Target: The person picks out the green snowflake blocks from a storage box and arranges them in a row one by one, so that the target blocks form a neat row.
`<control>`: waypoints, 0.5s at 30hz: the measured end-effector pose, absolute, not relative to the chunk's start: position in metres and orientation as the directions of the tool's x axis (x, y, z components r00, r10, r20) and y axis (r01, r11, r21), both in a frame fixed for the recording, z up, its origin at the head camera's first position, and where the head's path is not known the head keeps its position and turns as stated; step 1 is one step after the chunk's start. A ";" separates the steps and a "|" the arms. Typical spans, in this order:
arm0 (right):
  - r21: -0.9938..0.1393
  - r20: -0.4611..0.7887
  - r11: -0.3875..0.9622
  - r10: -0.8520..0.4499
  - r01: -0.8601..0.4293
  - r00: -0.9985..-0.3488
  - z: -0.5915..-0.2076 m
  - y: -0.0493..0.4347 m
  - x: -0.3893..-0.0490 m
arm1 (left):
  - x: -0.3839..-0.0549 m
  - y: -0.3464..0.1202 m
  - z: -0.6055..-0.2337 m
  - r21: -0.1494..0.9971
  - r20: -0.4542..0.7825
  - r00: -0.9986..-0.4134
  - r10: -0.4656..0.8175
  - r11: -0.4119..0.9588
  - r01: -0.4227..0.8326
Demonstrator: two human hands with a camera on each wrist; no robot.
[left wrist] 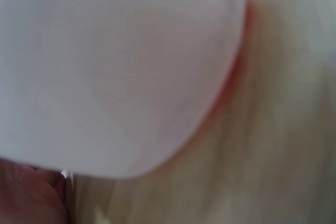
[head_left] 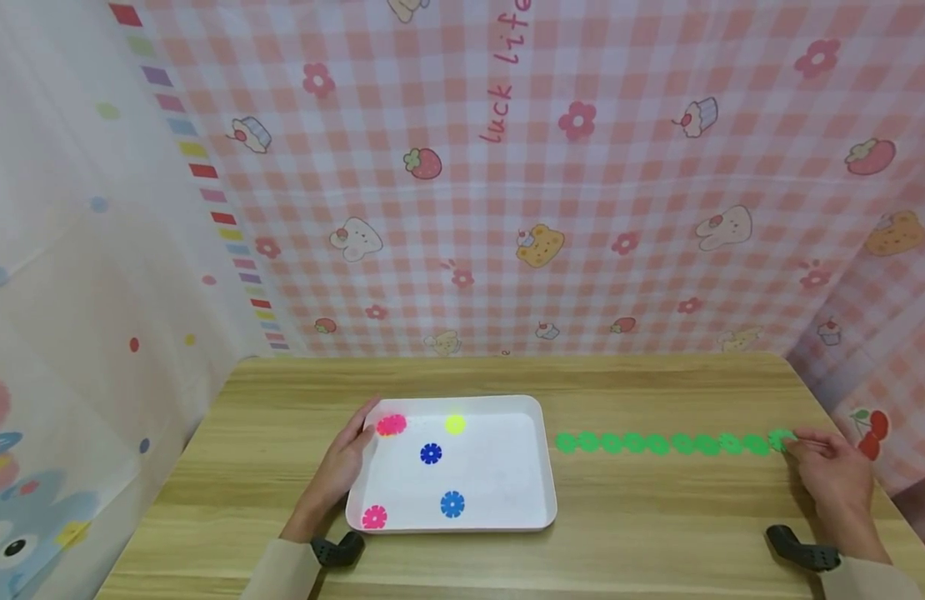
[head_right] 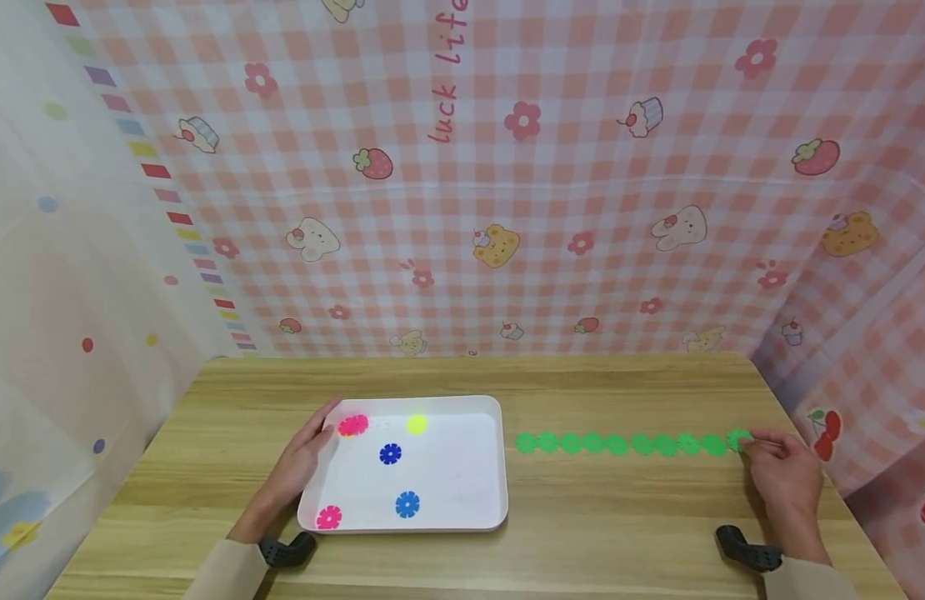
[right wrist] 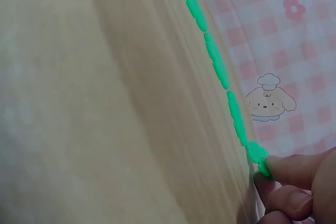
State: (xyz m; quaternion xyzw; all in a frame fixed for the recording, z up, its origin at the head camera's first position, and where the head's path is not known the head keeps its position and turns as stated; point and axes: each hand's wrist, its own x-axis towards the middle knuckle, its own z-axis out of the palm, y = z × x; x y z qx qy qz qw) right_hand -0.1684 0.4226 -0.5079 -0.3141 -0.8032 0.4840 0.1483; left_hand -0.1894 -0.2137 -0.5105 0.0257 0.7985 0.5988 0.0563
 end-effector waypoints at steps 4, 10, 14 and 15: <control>-0.860 -0.050 0.361 0.643 0.361 -0.764 -0.509 0.424 -0.168 | -0.190 -0.214 -0.511 0.961 -0.063 -0.992 0.105 0.275 -0.032; -0.858 -0.057 0.361 0.638 0.365 -0.767 -0.509 0.425 -0.167 | -0.189 -0.213 -0.510 0.958 -0.114 -0.989 0.095 0.274 -0.084; -0.856 -0.063 0.359 0.643 0.373 -0.763 -0.508 0.424 -0.166 | -0.188 -0.213 -0.510 0.958 -0.122 -0.988 0.094 0.273 -0.092; -0.855 -0.066 0.358 0.644 0.376 -0.762 -0.507 0.424 -0.166 | -0.188 -0.213 -0.510 0.957 -0.120 -0.988 0.093 0.274 -0.091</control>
